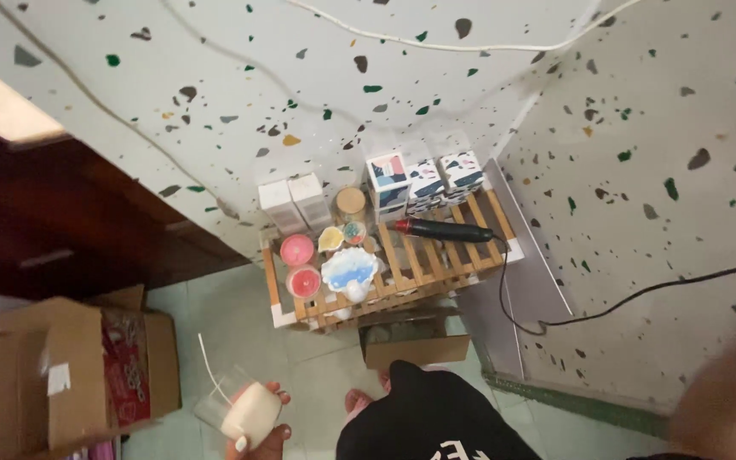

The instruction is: Melt wax and prepare candle molds to make decorative candles.

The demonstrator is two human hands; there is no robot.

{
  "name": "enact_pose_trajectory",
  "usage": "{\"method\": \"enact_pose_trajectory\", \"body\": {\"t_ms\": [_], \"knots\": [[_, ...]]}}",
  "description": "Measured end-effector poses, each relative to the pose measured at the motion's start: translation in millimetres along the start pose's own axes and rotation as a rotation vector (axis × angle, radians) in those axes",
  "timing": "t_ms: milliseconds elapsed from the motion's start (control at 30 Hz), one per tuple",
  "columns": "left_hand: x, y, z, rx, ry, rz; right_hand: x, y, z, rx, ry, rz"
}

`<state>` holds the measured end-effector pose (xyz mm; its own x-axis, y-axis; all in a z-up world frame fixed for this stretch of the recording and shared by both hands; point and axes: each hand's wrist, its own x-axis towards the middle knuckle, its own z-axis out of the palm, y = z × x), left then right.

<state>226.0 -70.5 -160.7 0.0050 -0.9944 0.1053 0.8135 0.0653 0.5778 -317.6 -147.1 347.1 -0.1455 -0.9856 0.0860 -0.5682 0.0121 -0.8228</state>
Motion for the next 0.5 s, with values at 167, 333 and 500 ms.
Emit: {"method": "enact_pose_trajectory", "body": {"t_ms": [167, 333, 500], "knots": [[35, -7, 78, -0.103, 0.021, 0.116, 181, 244, 211, 0.039, -0.23, 0.009], [41, -14, 138, -0.243, 0.015, 0.261, 331, 544, 393, 1.002, -0.356, 0.642], [38, -20, 185, -0.128, 0.239, 0.291, 355, 459, 405, 1.102, -0.17, 0.72]]}}
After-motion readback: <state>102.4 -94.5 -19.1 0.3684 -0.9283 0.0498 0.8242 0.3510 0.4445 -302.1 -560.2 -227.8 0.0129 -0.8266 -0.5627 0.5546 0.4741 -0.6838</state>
